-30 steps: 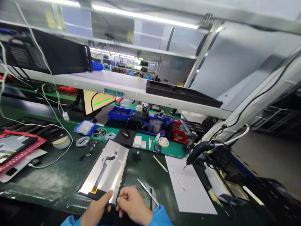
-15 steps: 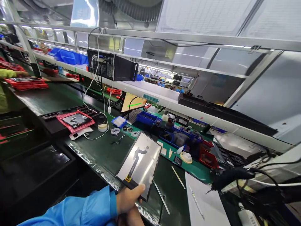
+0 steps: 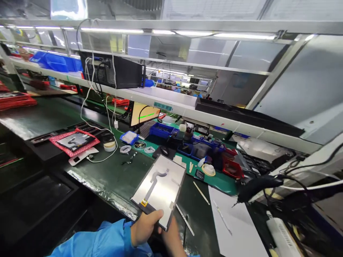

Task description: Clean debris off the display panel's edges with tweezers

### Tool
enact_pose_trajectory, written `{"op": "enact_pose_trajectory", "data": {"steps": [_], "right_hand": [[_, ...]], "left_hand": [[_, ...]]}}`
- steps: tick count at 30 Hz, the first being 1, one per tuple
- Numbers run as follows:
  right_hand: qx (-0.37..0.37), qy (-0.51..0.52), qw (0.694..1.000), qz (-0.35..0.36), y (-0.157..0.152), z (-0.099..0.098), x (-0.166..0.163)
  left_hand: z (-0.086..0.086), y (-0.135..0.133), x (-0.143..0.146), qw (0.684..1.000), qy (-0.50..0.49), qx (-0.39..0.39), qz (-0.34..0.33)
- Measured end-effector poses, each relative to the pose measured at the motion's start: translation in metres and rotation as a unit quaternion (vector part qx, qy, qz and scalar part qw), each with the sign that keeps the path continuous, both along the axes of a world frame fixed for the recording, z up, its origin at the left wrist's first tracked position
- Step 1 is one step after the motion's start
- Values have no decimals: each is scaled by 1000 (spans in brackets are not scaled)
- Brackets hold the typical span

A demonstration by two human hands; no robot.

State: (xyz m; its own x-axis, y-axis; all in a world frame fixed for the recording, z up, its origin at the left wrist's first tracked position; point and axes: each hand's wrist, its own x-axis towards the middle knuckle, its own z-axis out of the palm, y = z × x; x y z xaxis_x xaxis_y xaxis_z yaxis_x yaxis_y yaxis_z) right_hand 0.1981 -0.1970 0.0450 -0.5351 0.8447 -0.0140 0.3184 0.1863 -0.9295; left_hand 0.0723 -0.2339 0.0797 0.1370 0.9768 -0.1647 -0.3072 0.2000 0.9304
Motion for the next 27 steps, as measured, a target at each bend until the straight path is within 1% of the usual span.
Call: {"op": "enact_pose_trajectory", "data": {"steps": [1, 2, 3, 4, 5, 6, 8, 10, 13, 16, 19, 20, 22, 24, 26, 27], "right_hand": [[29, -7, 997, -76, 8, -10, 12], [68, -24, 985, -158, 16, -20, 23], [112, -51, 965, -232, 23, -31, 34], [168, -86, 938, -292, 28, -41, 44], [196, -125, 922, -309, 32, -51, 52], [210, -155, 913, -313, 34, -60, 58], [224, -205, 901, -311, 38, -73, 65], [225, -241, 893, -308, 42, -79, 69], [221, -276, 880, -317, 49, -79, 79], [218, -290, 867, -342, 56, -75, 91], [215, -253, 874, -355, 62, -63, 96], [218, -224, 880, -356, 64, -56, 93], [227, -147, 899, -345, 70, -35, 81], [212, -72, 916, -332, 78, -8, 59], [193, 15, 922, -335, 92, 16, 33], [183, 64, 924, -329, 102, 24, 20]], "left_hand": [[1, 9, -6, 1000, 10, -1, 18], [2, 18, -12, 999, 23, -15, 35], [3, 27, -17, 997, 38, -39, 51], [5, 36, -20, 995, 51, -59, 60], [6, 44, -22, 994, 57, -68, 68], [7, 51, -23, 993, 59, -63, 76], [5, 63, -24, 994, 51, -32, 87], [1, 75, -24, 996, 38, 0, 87], [-7, 95, -21, 996, 18, 28, 87], [-11, 118, -15, 993, -2, 51, 104], [-12, 141, -7, 990, -18, 64, 124], [-12, 149, -6, 989, -21, 68, 131], [-16, 164, -6, 986, -26, 81, 142], [-24, 179, -11, 984, -26, 92, 151], [-35, 193, -20, 982, -24, 97, 160], [-41, 200, -25, 982, -24, 97, 163]]}}
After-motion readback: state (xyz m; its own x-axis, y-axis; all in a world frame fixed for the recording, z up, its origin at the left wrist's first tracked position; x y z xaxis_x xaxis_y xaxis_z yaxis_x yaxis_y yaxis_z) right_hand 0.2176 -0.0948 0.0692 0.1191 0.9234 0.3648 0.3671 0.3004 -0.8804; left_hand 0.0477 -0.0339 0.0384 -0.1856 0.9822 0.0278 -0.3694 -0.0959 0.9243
